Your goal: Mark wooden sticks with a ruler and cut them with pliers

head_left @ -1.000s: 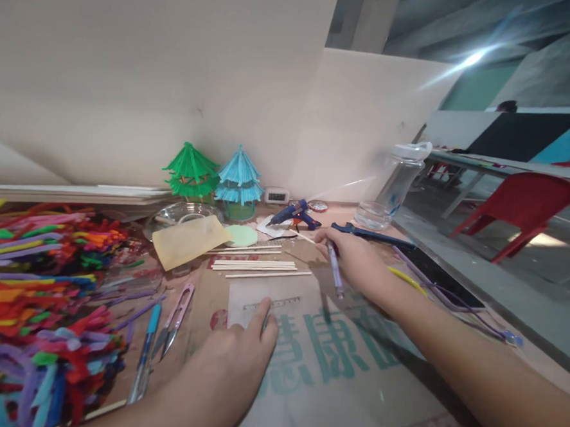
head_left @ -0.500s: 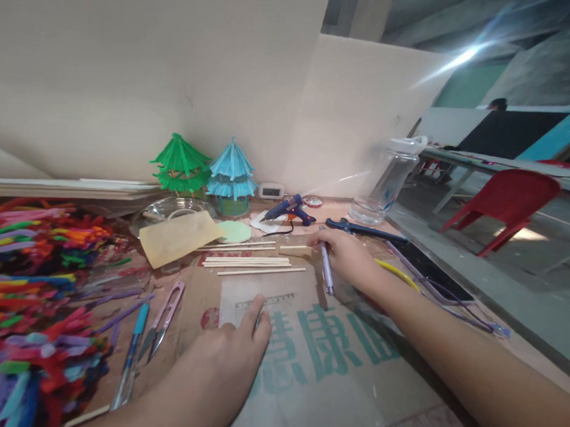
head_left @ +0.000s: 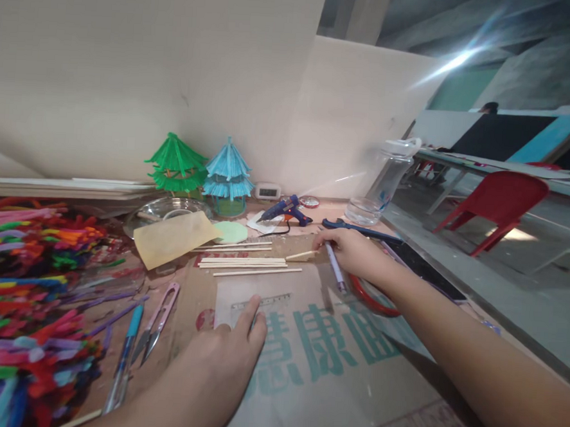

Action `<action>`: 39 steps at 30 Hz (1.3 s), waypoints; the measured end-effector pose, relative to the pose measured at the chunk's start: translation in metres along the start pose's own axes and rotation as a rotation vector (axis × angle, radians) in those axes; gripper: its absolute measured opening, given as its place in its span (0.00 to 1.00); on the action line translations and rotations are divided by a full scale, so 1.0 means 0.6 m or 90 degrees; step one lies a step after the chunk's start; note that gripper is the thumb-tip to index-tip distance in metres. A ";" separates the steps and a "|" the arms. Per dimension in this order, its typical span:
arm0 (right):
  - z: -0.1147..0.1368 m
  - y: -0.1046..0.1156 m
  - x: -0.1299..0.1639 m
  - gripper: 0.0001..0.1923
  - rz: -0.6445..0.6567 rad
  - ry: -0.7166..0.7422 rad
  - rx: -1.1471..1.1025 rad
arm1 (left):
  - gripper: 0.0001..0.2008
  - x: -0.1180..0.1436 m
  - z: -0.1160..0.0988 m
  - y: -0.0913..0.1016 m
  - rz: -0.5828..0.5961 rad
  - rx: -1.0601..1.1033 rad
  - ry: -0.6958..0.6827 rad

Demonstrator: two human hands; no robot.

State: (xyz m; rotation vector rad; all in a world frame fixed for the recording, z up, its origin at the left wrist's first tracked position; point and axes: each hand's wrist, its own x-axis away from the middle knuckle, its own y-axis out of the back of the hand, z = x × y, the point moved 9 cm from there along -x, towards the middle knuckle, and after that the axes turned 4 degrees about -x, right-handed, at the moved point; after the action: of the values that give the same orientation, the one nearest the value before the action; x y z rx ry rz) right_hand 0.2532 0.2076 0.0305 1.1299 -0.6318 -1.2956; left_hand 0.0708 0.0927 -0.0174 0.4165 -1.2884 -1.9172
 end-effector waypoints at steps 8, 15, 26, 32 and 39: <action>-0.001 -0.003 0.001 0.18 0.025 -0.016 0.021 | 0.37 -0.003 0.000 -0.003 -0.002 0.005 -0.001; 0.006 -0.003 0.003 0.19 0.043 -0.025 0.026 | 0.38 0.003 0.004 0.006 0.007 0.010 0.007; 0.000 0.001 0.006 0.19 0.065 -0.036 0.031 | 0.39 0.001 0.003 0.003 0.023 0.004 0.003; -0.004 0.012 0.005 0.19 0.073 -0.041 0.026 | 0.38 -0.001 0.000 0.010 0.030 -0.002 -0.008; -0.011 0.007 0.006 0.20 0.083 -0.052 0.024 | 0.37 0.002 0.001 0.004 -0.001 0.007 -0.002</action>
State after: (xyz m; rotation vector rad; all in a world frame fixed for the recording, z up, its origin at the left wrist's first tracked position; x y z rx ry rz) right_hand 0.2618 0.2054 0.0312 1.0529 -0.7804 -1.2267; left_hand 0.0709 0.0918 -0.0148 0.4209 -1.3023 -1.9138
